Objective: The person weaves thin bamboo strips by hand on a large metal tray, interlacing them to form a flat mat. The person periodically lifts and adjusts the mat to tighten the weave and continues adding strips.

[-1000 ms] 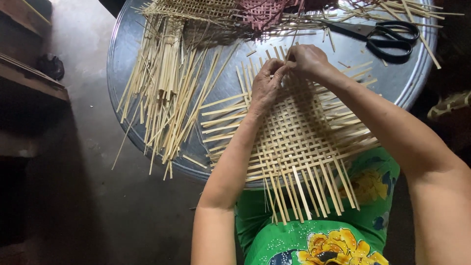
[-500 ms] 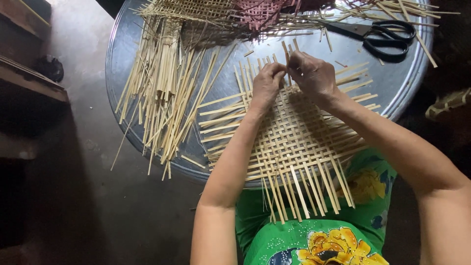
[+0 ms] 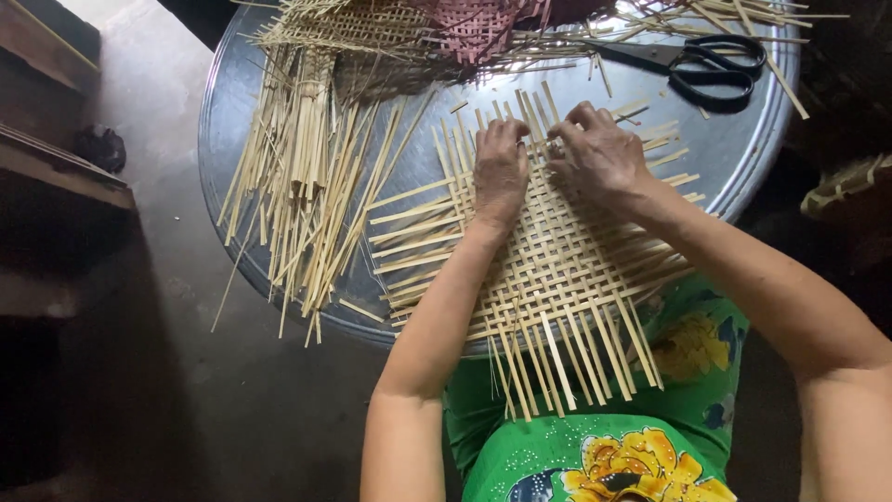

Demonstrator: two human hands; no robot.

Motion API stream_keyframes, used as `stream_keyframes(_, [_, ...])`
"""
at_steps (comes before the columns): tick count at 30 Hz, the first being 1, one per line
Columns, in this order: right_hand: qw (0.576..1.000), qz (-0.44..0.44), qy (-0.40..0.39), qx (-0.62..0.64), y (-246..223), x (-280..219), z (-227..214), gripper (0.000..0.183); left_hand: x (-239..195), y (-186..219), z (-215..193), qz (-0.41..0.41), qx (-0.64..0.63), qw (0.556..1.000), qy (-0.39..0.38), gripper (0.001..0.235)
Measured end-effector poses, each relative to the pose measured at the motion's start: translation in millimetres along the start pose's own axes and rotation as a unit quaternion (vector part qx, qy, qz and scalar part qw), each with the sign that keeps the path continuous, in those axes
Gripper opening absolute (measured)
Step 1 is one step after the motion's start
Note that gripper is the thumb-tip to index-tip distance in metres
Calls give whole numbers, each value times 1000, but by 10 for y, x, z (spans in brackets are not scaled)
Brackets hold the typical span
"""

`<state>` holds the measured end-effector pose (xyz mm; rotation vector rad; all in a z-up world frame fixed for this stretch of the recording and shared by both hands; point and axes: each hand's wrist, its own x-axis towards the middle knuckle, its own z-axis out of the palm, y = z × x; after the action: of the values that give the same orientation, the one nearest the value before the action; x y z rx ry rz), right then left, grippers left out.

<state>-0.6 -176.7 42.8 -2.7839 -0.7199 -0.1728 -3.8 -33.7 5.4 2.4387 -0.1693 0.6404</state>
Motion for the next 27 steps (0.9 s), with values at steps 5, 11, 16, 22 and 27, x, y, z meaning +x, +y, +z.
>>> stream_keyframes(5, [996,-25,53,-65,-64,-33,229,32,-15,-68,-164,-28,111,993,-42,15])
stream_keyframes(11, [998,-17,44,-46,-33,-7,332,34,-17,-227,-99,-18,80,995,-64,14])
stream_keyframes(16, [997,-32,58,-28,-13,-7,336,31,2,-293,-4,-7,110,992,-68,19])
stream_keyframes(22, [995,-45,83,-39,14,-10,386,31,10,-179,-106,-9,142,986,-91,21])
stream_keyframes(27, [993,-50,91,-52,25,-13,388,27,6,-209,-77,-6,142,986,-91,25])
